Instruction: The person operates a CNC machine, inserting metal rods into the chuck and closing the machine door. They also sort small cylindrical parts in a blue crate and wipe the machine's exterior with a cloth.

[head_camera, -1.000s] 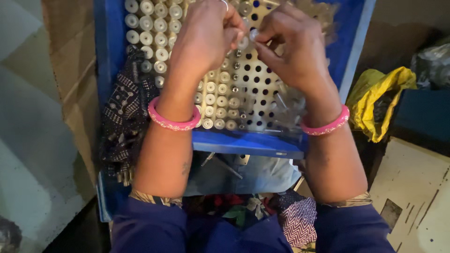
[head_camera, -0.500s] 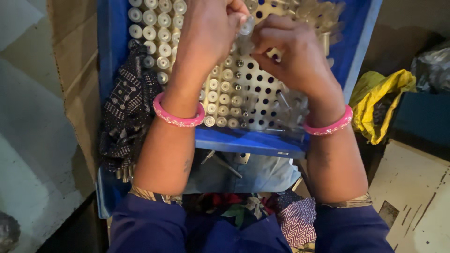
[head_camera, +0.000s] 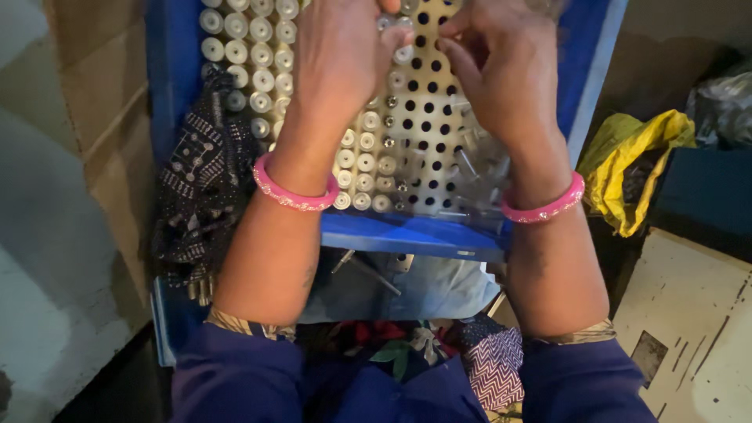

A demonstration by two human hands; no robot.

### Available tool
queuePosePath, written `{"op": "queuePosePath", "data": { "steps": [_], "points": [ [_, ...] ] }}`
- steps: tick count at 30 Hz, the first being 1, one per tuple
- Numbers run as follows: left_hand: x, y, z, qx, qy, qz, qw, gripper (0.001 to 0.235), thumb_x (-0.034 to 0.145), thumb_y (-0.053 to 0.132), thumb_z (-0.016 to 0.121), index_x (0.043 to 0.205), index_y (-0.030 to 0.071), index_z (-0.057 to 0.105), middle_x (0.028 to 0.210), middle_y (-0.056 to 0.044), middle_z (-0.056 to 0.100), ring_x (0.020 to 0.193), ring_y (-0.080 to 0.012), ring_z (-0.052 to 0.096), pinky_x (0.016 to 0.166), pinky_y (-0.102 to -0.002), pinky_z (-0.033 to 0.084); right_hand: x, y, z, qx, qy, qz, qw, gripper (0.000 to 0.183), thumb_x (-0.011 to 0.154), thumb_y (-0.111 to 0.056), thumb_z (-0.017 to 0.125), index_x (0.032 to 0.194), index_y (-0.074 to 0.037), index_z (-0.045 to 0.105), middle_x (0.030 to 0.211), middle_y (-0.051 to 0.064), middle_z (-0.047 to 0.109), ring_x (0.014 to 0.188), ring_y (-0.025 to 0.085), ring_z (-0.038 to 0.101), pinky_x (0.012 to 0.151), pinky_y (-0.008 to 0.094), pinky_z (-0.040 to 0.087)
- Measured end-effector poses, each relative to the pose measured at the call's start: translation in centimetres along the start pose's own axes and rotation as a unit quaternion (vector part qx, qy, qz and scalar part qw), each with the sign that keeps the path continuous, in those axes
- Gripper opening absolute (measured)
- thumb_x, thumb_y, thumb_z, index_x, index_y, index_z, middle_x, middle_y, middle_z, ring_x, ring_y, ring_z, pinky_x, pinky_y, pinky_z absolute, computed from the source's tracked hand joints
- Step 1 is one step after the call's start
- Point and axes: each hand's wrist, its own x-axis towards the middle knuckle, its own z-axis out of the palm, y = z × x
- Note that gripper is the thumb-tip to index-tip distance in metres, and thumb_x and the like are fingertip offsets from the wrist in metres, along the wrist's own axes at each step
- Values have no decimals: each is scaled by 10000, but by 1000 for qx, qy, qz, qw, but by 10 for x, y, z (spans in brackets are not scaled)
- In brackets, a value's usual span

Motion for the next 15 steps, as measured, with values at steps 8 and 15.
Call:
{"op": "queuePosePath", "data": {
  "steps": [8, 15],
  "points": [
    [3, -5, 14, 112, -76, -84, 987, 428, 743, 328, 950, 892, 18, 695, 793, -146, 694, 752, -365, 679, 707, -478, 521, -9, 3, 5, -191, -73, 2, 979, 314, 781, -148, 867, 1049, -88, 715, 1013, 111, 670, 1020, 362, 626, 867, 465, 504],
    [4, -12, -1, 98, -67, -12, 993, 607, 583, 354, 997, 952, -32, 710, 832, -211, 709, 786, -425, 688, 726, -498, 524, -18, -13, -1, -230, -187, 8, 955, 425, 675, -100, 833, 1090, -165, 769, 1060, 81, 690, 1081, 374, 608, 881, 474, 501]
  ]
}}
